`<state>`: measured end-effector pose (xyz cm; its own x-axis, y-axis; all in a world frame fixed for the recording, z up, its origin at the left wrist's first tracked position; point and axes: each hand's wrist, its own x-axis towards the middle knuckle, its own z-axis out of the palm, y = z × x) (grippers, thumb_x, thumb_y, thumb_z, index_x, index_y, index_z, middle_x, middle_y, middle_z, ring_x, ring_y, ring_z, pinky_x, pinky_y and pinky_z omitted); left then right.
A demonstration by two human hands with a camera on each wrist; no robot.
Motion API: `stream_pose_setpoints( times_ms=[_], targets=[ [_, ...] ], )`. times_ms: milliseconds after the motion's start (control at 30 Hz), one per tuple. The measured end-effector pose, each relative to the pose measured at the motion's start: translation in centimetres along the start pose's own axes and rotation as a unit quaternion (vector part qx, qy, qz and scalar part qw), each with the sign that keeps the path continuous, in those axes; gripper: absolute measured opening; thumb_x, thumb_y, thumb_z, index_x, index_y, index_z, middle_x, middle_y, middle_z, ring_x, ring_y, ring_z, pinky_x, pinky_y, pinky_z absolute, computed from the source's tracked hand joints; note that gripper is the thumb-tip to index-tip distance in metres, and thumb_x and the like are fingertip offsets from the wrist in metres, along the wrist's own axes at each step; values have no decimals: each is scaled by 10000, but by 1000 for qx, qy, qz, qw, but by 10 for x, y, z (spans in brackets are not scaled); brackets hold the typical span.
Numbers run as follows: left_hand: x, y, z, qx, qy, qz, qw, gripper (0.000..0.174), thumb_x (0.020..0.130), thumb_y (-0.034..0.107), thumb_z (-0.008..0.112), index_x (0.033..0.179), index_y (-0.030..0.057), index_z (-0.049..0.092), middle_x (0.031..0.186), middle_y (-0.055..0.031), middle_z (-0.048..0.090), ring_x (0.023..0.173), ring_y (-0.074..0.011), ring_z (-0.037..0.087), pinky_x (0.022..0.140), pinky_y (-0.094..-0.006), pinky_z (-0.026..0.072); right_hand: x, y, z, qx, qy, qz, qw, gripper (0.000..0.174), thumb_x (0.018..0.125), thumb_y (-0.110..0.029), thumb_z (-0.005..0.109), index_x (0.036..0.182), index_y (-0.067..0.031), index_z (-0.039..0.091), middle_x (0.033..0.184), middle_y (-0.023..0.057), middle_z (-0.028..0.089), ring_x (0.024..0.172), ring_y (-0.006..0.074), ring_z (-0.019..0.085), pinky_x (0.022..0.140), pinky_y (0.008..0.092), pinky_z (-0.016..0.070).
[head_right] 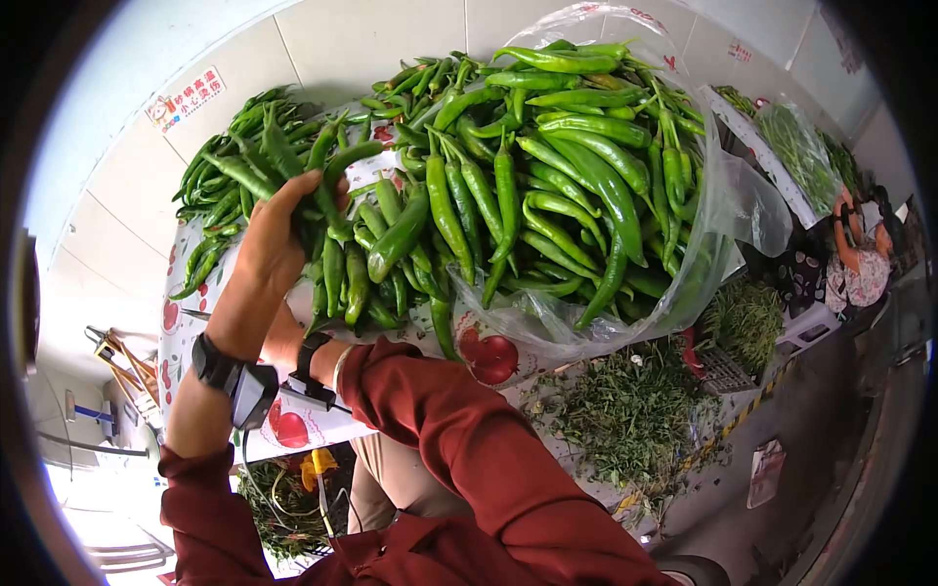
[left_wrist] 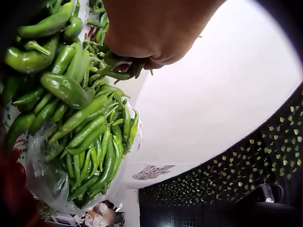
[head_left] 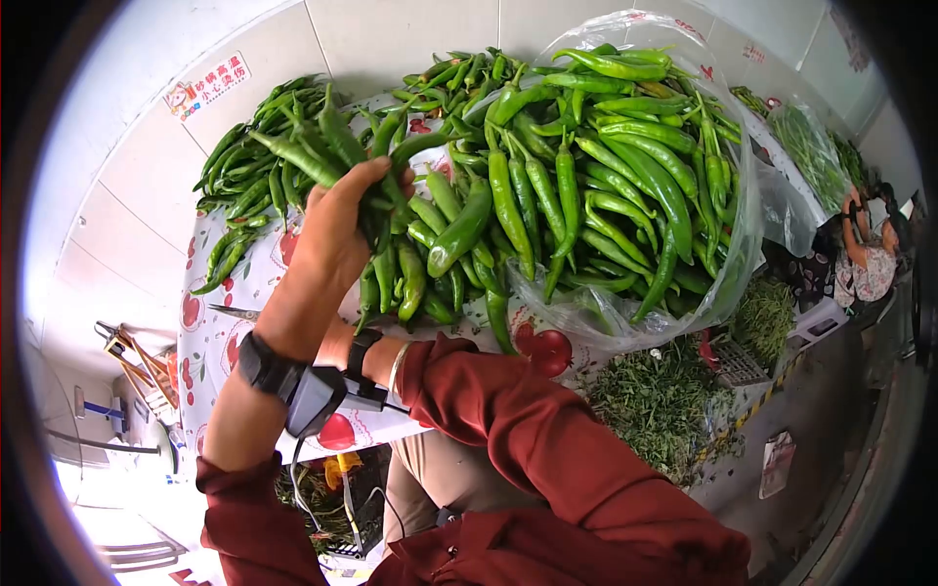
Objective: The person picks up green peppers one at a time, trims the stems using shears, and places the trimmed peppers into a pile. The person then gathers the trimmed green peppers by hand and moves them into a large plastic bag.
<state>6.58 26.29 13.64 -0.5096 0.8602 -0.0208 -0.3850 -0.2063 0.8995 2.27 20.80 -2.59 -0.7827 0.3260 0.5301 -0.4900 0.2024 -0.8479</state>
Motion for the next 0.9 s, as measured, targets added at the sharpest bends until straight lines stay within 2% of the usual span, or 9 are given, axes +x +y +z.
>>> stream_pose_setpoints(
  times_ms=[67,333,367,500,600,700,733,800,900],
  targets=[
    [18,-7,7,-8,7,-14,1000,226,870,59,590,1033,-97,566,938,-175,657,823,-250,667,776,-344,567,1,-3,-2,-36,-14,-2,999,174,840,-268,566,890,-105,600,813,99,615,881,287,583,760,419,426],
    [31,-26,13,163,-29,-34,986,258,785,-19,589,1038,-31,541,879,-107,616,726,-209,621,664,-329,532,3,-10,-9,-113,-35,0,993,191,842,-279,564,917,-107,598,841,111,619,888,287,588,756,420,432],
    [27,-23,17,189,-40,-39,980,388,781,-19,582,1158,-28,492,978,-120,595,845,-210,605,774,-343,513,5,-10,-11,-118,-36,0,992,194,842,-280,564,920,-107,598,845,113,619,889,287,589,756,420,433],
    [27,-27,14,220,-80,-8,972,549,792,12,582,1307,-52,402,1119,-150,567,994,-222,569,892,-320,459,6,-9,-8,-118,-41,2,992,203,843,-286,563,934,-107,596,859,119,622,893,287,592,754,421,436],
    [28,-31,17,249,3,65,966,693,810,70,589,1411,-57,268,1247,-182,515,1095,-234,528,944,-294,419,1,-12,-7,-113,-46,8,993,211,843,-290,562,944,-108,595,869,124,623,895,287,594,753,422,438],
    [38,-35,3,392,-42,76,916,740,828,162,601,1421,-75,227,1284,-197,499,1117,-225,524,963,-287,406,2,-12,-7,-118,-44,9,992,219,844,-294,561,954,-108,595,880,128,625,898,287,596,751,422,440],
    [46,-40,0,535,-1,178,826,715,835,207,594,1397,-90,266,1236,-214,531,1086,-228,539,937,-303,419,0,-13,-8,-119,-44,9,992,221,844,-295,561,957,-109,594,884,130,625,899,287,596,751,422,441],
    [40,-28,-1,437,-56,13,897,689,880,251,584,1409,-66,278,1432,-233,352,1305,-253,373,1073,-298,274,-3,-13,-6,-123,-44,10,991,226,844,-298,560,964,-109,594,891,133,626,901,287,598,750,423,442],
    [44,-22,-8,458,-69,-36,886,619,898,298,561,1363,-64,370,1346,-225,460,1229,-258,455,1023,-307,338,-7,-15,-6,-138,-49,14,989,235,845,-302,560,974,-109,593,901,138,628,903,288,600,749,423,444]
  ],
)
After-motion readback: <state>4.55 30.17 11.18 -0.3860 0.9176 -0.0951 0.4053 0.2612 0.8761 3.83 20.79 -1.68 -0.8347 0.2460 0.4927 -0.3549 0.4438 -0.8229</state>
